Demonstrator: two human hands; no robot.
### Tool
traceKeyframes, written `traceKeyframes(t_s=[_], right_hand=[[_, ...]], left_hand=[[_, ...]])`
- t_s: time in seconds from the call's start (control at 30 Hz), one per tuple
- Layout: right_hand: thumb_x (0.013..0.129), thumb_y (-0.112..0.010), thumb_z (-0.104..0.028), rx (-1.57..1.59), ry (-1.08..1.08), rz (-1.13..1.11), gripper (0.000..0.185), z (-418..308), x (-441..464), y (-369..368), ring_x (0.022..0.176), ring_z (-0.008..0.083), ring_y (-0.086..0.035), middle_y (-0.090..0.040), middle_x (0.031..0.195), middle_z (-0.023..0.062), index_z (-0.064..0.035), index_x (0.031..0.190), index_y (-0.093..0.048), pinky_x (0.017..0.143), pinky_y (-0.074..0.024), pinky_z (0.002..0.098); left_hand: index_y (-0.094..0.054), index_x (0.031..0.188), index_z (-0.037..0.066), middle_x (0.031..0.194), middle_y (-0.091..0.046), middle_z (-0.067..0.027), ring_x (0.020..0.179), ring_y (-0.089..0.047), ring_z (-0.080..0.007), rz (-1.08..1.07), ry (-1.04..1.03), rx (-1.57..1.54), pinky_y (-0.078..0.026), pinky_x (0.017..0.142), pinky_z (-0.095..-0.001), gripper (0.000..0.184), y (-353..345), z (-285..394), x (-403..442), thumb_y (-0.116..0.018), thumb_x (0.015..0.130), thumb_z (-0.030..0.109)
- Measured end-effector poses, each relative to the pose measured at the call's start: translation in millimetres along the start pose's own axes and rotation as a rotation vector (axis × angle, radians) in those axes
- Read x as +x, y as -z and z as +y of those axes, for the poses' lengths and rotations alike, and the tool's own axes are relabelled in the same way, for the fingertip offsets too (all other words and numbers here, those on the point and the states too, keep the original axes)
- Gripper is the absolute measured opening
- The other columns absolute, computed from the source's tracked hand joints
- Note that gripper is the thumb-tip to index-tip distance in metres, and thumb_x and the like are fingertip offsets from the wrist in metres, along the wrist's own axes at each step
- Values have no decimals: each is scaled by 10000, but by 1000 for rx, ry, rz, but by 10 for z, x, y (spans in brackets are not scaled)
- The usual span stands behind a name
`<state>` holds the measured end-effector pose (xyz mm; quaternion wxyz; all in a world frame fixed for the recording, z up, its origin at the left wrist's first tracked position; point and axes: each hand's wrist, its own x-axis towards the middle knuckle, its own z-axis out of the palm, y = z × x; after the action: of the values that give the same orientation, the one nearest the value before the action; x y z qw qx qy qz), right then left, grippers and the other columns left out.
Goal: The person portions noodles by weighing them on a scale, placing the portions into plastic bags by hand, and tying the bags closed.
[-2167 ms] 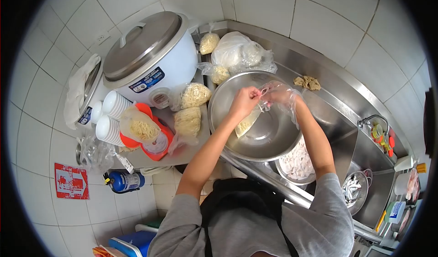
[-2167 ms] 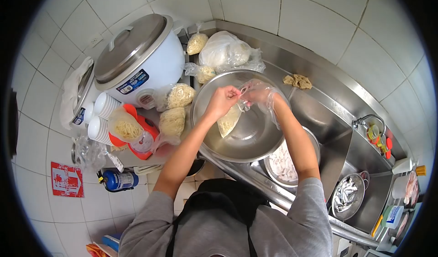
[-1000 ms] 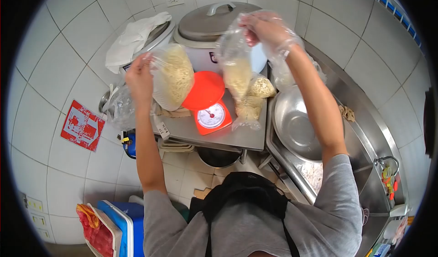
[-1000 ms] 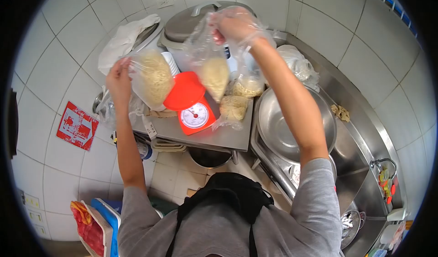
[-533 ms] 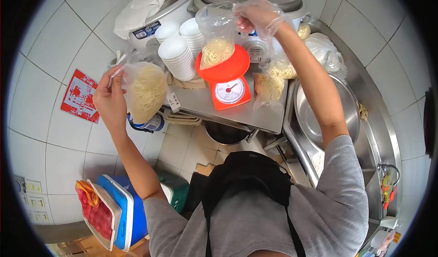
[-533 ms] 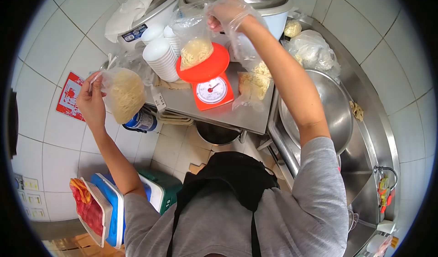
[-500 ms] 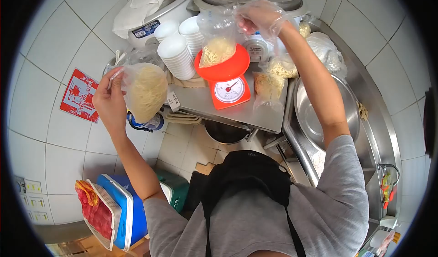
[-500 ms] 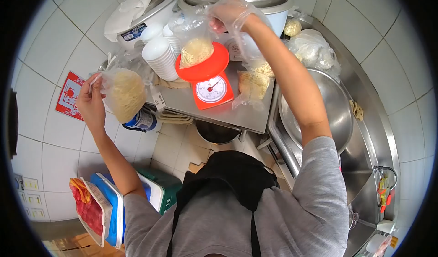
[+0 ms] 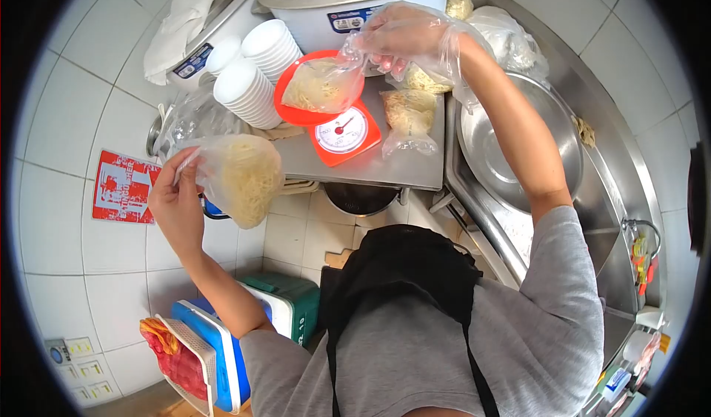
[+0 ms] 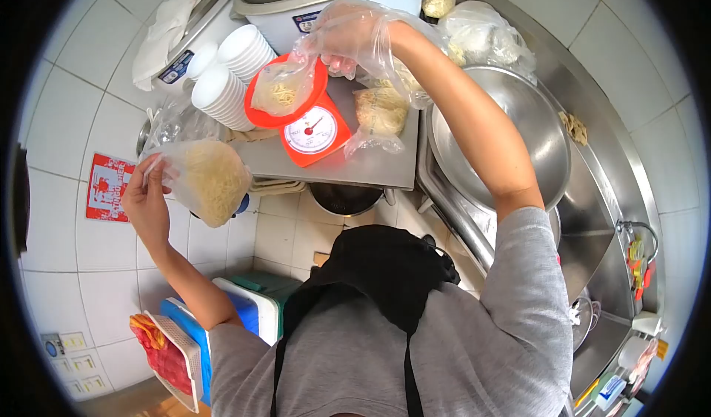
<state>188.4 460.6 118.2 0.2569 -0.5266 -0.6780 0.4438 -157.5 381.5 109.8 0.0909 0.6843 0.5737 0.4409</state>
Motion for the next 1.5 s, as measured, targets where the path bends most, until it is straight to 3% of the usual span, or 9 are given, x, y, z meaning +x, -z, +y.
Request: traceKeyframes(t_s=[0.27,0.57,0.67,0.77,0.97,1.2,1.3,1.33,1.5], right_hand=[[756,-651,-390,-35,14,-22,404,150,-320,166,657,108,-545,-563,720,22,-20,917,-637,582,-467,239],[840,-580,-273,-131,-26,77,251,-112,-676,321,714,157,-585,-598,734,47,-34,763,-590,691,-470,266],[870,-557,-266,-163,-19,39,270,-117,-714,381,743,146,-598,-615,822,75,1,885,-595,713,-478,243],[757,-671,-367,38,15,128,361,124,-580,293,645,86,-519,-551,690,12,-19,849,-645,570,-447,228],[751,-665,-395,26,79,100,399,247,-509,277,658,88,-524,-573,723,23,-18,884,-649,574,-453,235],[716,-649,-471,-478,293,241,610,84,-518,63,923,296,-590,-619,978,162,2,1095,-582,807,-454,336],[717,-643,-475,-526,394,248,668,29,-508,-159,1042,312,-537,-558,1125,185,-26,1194,-515,881,-430,345],[716,-651,-464,-639,250,171,749,-62,-505,-225,1154,334,-449,-428,1276,220,-50,1290,-409,965,-371,356],[676,-718,-386,-586,372,323,841,-147,-673,-572,1229,402,-333,-281,1364,255,-81,1348,-316,1018,-297,424]], left_hand=[[-637,996,28,807,-646,-41,655,-557,-54,-63,-24,-14,-422,525,-190,174,-47,129,-116,-566,870,124],[-651,970,37,811,-650,-37,660,-562,-57,-60,-9,27,-428,522,-184,149,-39,195,-161,-572,863,104],[-651,972,40,805,-650,-36,662,-563,-57,-58,1,28,-429,523,-185,152,-40,217,-170,-570,867,114],[-650,972,38,803,-651,-37,661,-559,-57,-68,-8,31,-429,525,-186,155,-35,215,-168,-567,870,120],[-653,968,48,780,-643,-29,627,-528,-47,-59,-12,30,-415,507,-191,163,-33,210,-149,-581,867,153],[-648,975,40,802,-653,-42,636,-543,-53,-55,-3,25,-418,508,-192,166,12,208,-101,-573,868,142],[-647,979,32,800,-654,-48,639,-551,-56,-57,-11,19,-419,503,-192,175,39,195,-50,-570,869,145],[-649,975,31,799,-655,-51,641,-553,-57,-55,-13,19,-421,500,-191,176,45,201,-11,-570,870,147],[-651,969,27,790,-654,-52,624,-556,-57,-21,-13,-22,-418,484,-191,180,89,203,158,-572,869,154]])
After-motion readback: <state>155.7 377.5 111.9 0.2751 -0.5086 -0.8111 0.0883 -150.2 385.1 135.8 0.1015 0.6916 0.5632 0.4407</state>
